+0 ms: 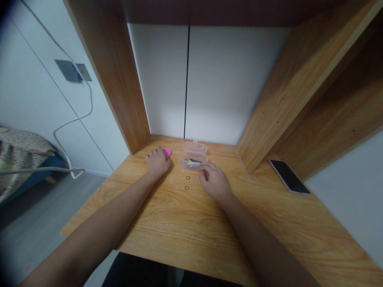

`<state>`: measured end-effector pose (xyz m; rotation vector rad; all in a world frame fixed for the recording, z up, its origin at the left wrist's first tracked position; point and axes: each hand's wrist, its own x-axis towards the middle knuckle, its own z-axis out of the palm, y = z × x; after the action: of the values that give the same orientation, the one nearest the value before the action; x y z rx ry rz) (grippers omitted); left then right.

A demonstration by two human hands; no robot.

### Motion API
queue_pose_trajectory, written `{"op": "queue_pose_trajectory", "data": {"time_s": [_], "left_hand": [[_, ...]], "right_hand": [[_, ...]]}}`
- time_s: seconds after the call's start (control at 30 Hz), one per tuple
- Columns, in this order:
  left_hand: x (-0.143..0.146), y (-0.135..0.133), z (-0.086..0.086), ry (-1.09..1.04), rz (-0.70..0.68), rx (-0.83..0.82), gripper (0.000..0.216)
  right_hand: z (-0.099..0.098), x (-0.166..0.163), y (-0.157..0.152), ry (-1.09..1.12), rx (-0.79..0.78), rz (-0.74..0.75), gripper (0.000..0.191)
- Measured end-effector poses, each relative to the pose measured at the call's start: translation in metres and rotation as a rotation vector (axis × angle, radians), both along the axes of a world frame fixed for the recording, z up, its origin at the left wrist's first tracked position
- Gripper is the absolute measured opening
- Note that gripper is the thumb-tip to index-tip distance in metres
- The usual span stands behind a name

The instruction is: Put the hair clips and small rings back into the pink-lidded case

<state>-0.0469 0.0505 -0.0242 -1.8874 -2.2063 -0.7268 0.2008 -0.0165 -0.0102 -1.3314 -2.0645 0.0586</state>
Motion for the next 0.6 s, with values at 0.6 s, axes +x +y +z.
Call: {"op": "queue_pose_trajectory", "data": {"time_s": [0.6], "left_hand": [[0.017,-0.011,0.011,-0.329,-0.416,0.478,0.06]], "right_hand": [[-0.006,0.001,0.004,-0.046,-0.026,0.122,0.012]]}}
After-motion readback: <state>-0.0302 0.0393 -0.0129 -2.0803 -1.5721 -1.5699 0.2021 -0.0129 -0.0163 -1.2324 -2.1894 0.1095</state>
